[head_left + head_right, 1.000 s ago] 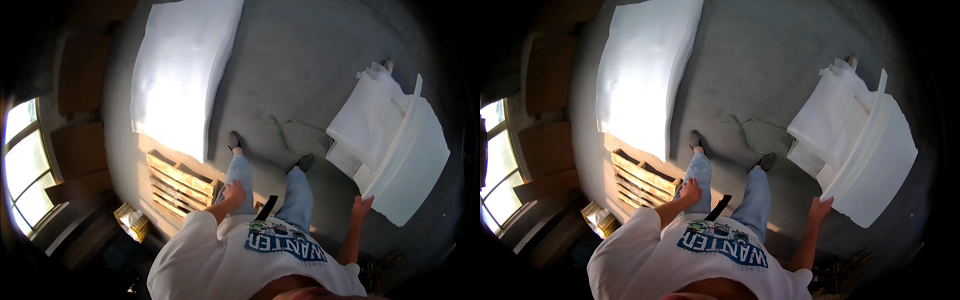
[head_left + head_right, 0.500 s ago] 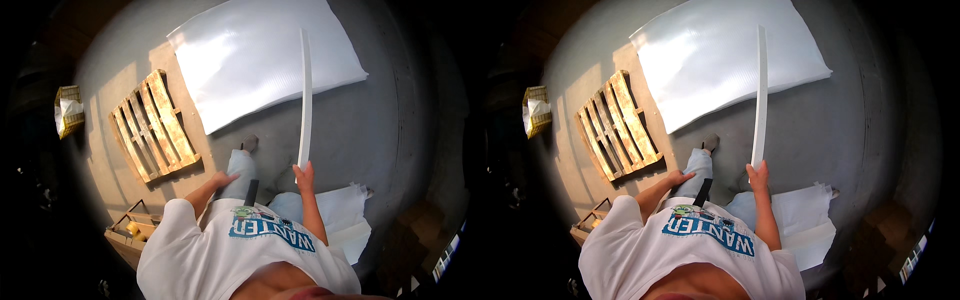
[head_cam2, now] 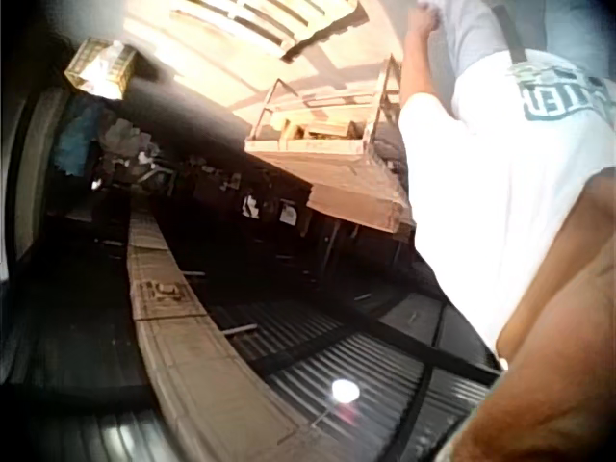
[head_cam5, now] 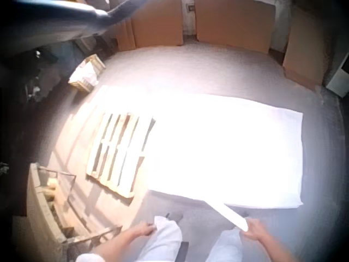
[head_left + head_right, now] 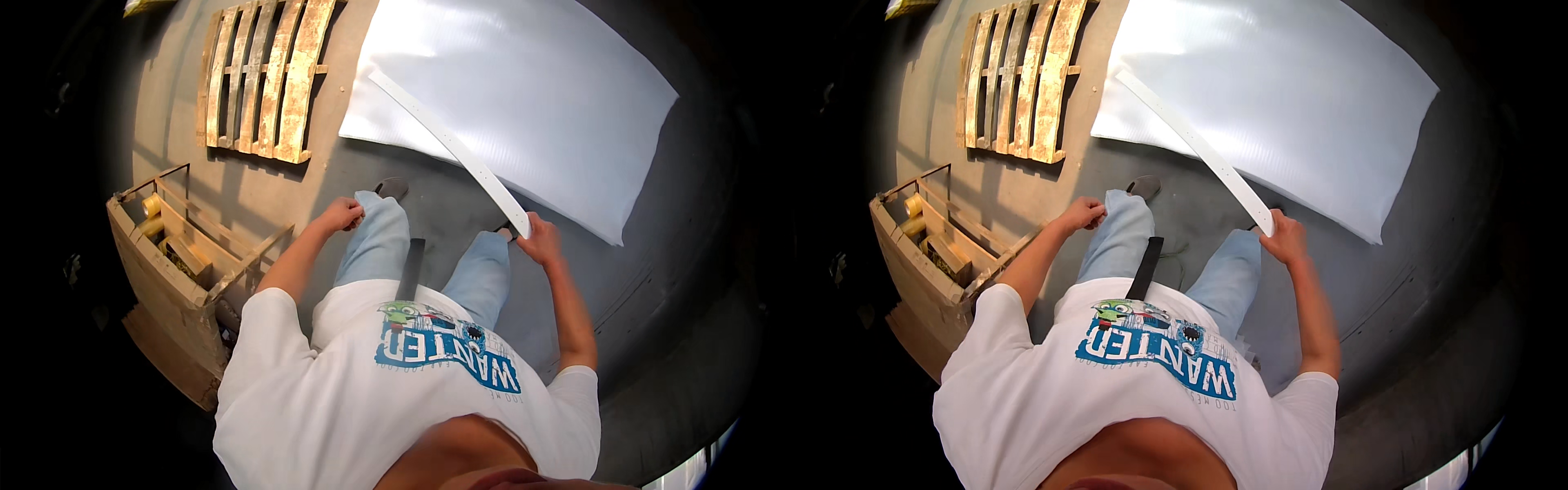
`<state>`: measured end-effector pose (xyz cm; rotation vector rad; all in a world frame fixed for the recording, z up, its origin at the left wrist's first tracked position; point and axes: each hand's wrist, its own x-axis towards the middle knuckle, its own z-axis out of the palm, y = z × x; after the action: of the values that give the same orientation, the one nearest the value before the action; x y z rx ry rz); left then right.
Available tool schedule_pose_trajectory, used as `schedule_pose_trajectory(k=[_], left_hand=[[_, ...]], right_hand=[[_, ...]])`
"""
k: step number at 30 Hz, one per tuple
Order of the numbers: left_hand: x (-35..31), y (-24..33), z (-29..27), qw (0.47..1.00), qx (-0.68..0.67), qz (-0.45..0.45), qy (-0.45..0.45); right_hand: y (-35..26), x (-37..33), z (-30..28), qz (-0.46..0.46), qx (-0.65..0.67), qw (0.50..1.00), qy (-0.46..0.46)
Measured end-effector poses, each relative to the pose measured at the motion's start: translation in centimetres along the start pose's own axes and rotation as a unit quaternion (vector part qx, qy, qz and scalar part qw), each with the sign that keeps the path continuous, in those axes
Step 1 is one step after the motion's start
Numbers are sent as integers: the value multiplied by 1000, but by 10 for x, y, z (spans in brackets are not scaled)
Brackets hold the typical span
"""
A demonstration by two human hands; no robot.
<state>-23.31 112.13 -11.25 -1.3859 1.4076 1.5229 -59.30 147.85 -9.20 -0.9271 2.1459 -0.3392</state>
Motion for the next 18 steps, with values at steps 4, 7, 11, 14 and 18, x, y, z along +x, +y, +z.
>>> schedule_pose_trajectory(k=[4,7,11,14,18], left_hand=[[77,26,21,963,-217,3,160],[172,33,43,924,-326,2,199],[307,59,53,867,-432,-5,249],[374,66,80,829,-491,4,269],[425,52,92,876,-420,19,237]], right_hand=[[98,78,-11,-137,-23,989,-44],[139,142,15,-210,-51,974,-71],[198,230,87,-258,-61,963,-41],[232,270,149,-244,-74,965,-58],[246,287,197,-214,-110,968,-75]])
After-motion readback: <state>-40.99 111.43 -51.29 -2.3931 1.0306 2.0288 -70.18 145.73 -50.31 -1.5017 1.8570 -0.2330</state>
